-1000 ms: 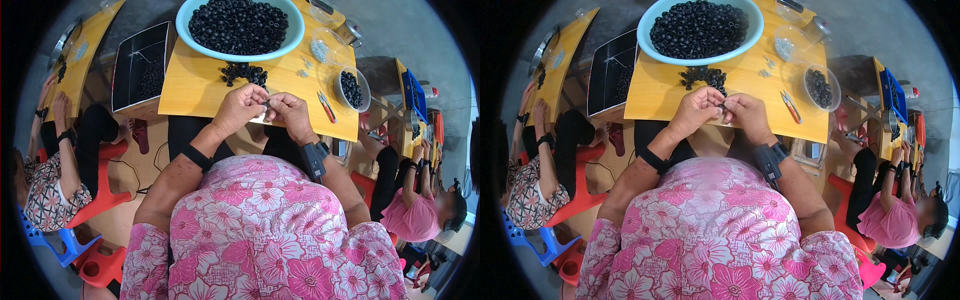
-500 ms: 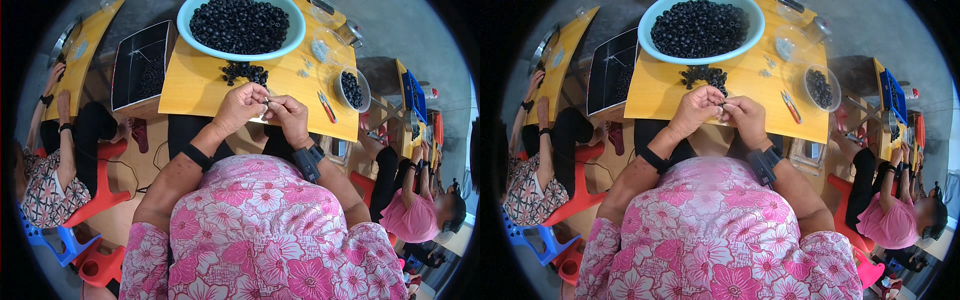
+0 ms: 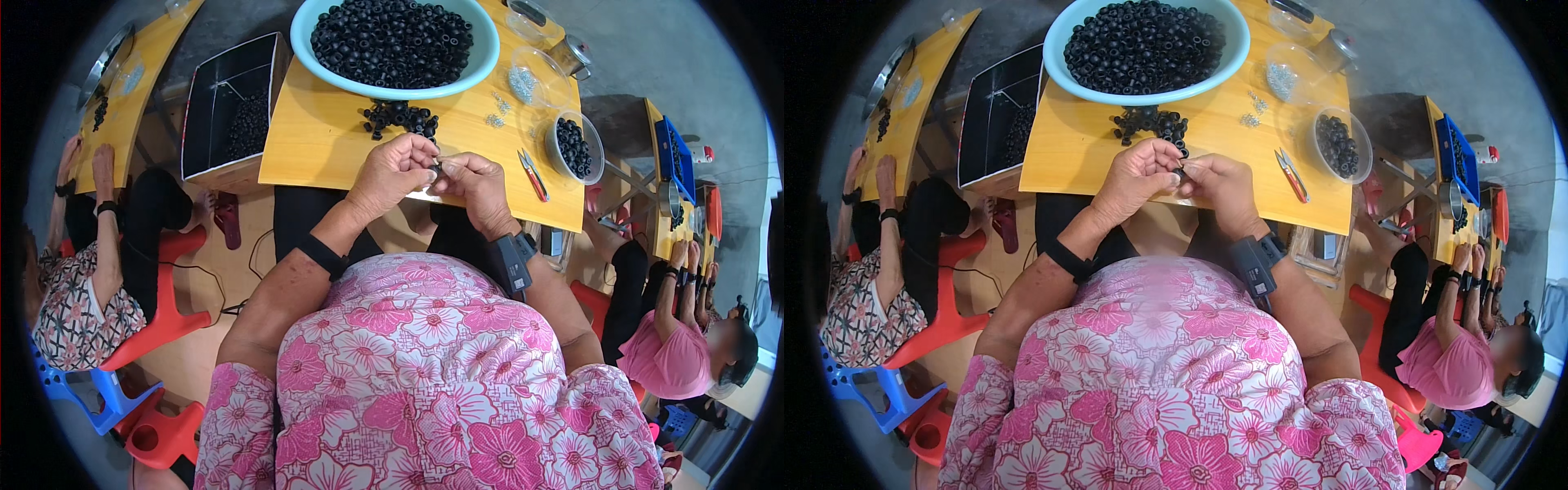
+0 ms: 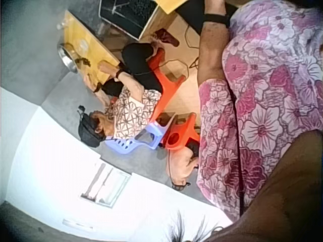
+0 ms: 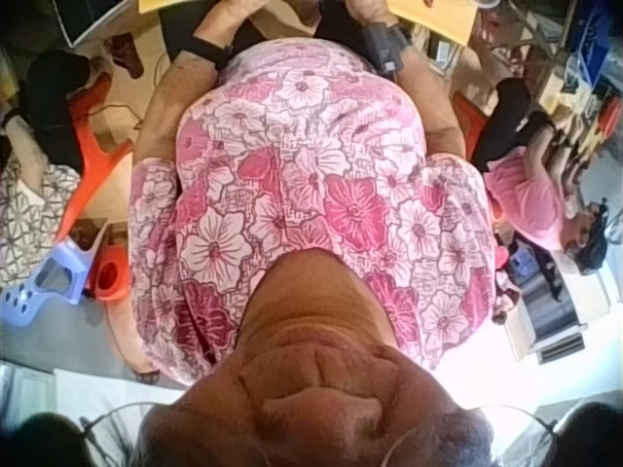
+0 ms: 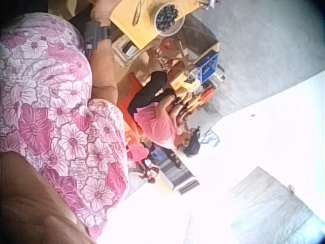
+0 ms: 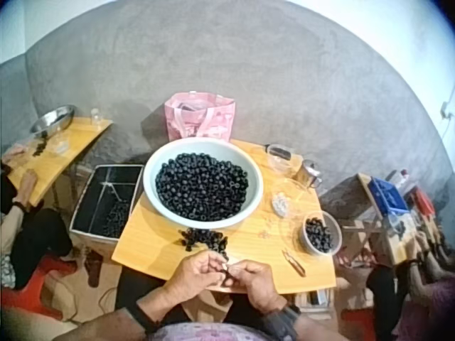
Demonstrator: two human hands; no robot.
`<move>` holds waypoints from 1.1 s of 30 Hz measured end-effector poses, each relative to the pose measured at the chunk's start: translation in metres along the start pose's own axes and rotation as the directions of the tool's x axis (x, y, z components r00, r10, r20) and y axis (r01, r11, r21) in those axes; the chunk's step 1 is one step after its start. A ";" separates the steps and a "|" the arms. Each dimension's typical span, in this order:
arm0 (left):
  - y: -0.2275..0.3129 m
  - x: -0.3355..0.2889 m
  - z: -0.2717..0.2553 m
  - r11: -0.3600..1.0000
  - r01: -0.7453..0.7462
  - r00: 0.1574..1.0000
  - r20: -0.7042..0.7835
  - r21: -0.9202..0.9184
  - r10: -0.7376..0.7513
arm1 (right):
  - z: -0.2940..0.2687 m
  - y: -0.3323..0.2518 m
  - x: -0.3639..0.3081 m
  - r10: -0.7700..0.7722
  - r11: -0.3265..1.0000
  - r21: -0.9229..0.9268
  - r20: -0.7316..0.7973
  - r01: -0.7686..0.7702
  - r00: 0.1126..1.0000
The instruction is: The recorder is assembling small black rubber or plastic components by hand in a factory environment.
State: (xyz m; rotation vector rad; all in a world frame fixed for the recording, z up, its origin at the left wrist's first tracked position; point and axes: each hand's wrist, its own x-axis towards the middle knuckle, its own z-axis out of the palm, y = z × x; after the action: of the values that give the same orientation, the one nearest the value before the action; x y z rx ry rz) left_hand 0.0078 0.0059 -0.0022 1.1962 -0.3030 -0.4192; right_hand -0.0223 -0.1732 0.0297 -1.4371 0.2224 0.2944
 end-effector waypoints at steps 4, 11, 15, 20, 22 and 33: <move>0.001 0.000 0.000 0.999 0.022 1.000 0.009 -0.046 -0.022 | -0.002 -0.006 0.002 0.081 0.992 0.095 0.082 -0.088 0.993; 0.003 -0.001 0.001 0.998 0.016 1.000 0.026 -0.057 -0.014 | -0.008 -0.004 0.007 0.113 0.985 0.118 0.120 -0.127 0.986; 0.004 -0.002 0.001 0.999 0.040 0.997 0.059 -0.015 -0.039 | -0.014 -0.002 0.009 0.129 0.983 0.108 0.159 -0.147 0.979; 0.004 -0.004 0.002 1.000 -0.001 1.000 0.018 0.009 0.001 | -0.014 -0.008 0.010 0.147 0.980 0.103 0.216 -0.172 0.965; 0.003 -0.004 0.002 0.997 -0.040 0.999 0.000 0.067 0.040 | -0.015 -0.012 0.009 0.201 0.971 0.080 0.242 -0.226 0.949; 0.003 -0.006 0.003 0.988 -0.035 0.998 -0.037 0.151 0.041 | -0.017 -0.019 0.006 0.257 0.962 0.004 0.329 -0.273 0.909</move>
State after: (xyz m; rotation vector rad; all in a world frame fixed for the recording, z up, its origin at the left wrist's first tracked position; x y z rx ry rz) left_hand 0.0019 0.0073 0.0019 1.3423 -0.3269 -0.3437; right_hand -0.0102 -0.1915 0.0433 -1.2853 0.1527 0.7389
